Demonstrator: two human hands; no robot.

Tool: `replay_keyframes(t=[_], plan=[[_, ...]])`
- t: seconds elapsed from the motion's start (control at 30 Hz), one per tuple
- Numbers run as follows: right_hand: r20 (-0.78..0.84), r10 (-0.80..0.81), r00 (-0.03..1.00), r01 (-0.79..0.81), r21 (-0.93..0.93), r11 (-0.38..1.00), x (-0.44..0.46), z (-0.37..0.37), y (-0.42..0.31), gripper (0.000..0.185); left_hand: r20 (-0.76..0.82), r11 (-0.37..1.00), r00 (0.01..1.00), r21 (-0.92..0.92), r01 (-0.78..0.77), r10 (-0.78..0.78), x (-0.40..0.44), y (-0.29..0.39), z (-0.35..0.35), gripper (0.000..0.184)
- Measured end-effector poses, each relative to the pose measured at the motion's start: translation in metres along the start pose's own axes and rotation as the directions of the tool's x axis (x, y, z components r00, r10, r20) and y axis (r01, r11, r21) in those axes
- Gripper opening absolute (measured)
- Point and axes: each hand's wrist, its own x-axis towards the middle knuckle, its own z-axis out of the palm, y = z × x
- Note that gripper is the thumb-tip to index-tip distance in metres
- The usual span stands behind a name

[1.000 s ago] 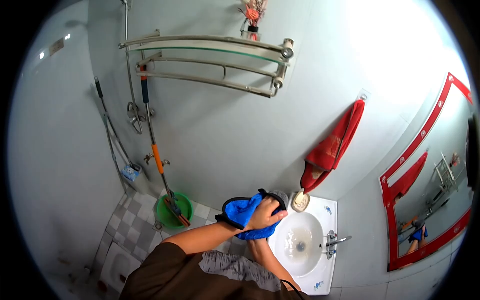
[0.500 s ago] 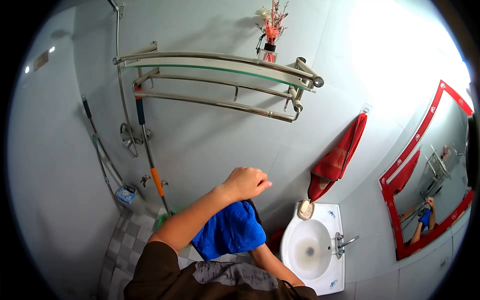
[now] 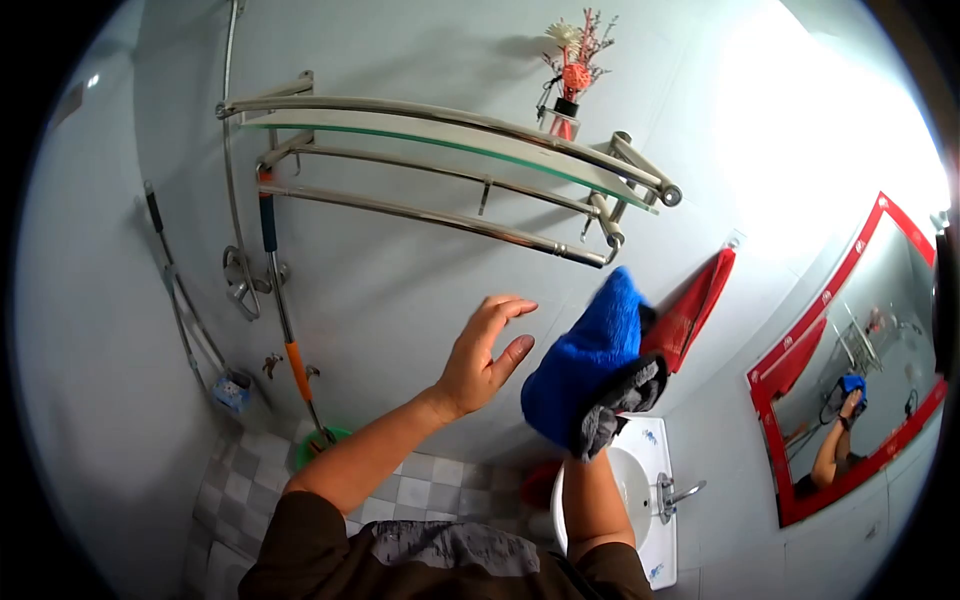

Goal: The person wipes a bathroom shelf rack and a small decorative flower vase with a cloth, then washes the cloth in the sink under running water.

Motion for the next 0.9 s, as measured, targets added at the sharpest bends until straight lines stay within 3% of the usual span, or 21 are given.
replay_keyframes(t=[0.03,0.07,0.1,0.13,0.17,0.23,0.3,0.37,0.5,0.57,0.7,0.77,0.9], plan=[[0.079,-0.154,0.985,0.166,-0.191,0.967,0.019,-0.008,-0.005,0.035,-0.017,1.000,1.000,0.017,0.003,-0.003,-0.003,-0.009,0.008,0.038],[0.164,-0.282,0.945,0.322,-0.336,0.885,0.041,-0.013,-0.009,0.035,0.042,0.890,0.968,-0.384,0.246,-0.249,-0.006,-0.018,0.020,0.038],[0.249,-0.379,0.891,0.453,-0.443,0.774,0.059,-0.015,-0.011,0.034,0.185,0.577,0.882,-0.695,0.429,-0.433,-0.008,-0.020,0.029,0.038],[0.264,-0.428,0.864,0.501,-0.524,0.689,0.077,-0.011,-0.004,0.034,0.245,0.467,0.843,-0.742,0.481,-0.479,-0.007,-0.015,0.033,0.041],[0.270,-0.468,0.842,0.528,-0.598,0.604,0.092,-0.005,0.005,0.034,0.217,0.486,0.846,-0.738,0.468,-0.487,-0.009,-0.018,0.037,0.041],[0.119,-0.509,0.852,0.412,-0.753,0.514,0.107,0.014,0.030,0.043,0.244,0.453,0.809,-0.726,0.518,-0.534,-0.012,-0.030,0.043,0.043],[0.177,-0.461,0.870,0.388,-0.821,0.418,0.121,0.021,0.023,0.040,0.105,0.566,0.826,-0.679,0.467,-0.554,-0.009,-0.042,0.048,0.041],[0.222,-0.434,0.873,0.418,-0.800,0.431,0.128,0.022,0.015,0.040,0.008,0.515,0.826,-0.779,0.358,-0.563,-0.009,-0.049,0.051,0.037],[0.277,-0.452,0.848,0.467,-0.795,0.387,0.130,0.023,0.014,0.042,-0.134,0.517,0.771,-0.810,0.276,-0.622,-0.011,-0.059,0.048,0.031],[0.304,-0.448,0.841,0.489,-0.781,0.388,0.132,0.024,0.012,0.041,-0.253,0.698,0.799,-0.665,0.265,-0.545,-0.014,-0.072,0.044,0.030],[0.338,-0.447,0.828,0.515,-0.773,0.369,0.138,0.044,0.006,0.041,-0.342,0.701,0.751,-0.679,0.218,-0.565,-0.013,-0.082,0.021,0.030],[0.349,-0.465,0.814,0.536,-0.760,0.369,0.142,0.061,0.000,0.039,-0.440,0.787,0.746,-0.591,0.178,-0.500,-0.016,-0.093,0.007,0.033],[0.354,-0.502,0.789,0.564,-0.742,0.362,0.147,0.106,-0.017,0.037,-0.508,0.771,0.702,-0.630,0.092,-0.499,-0.023,-0.102,-0.032,0.033]])
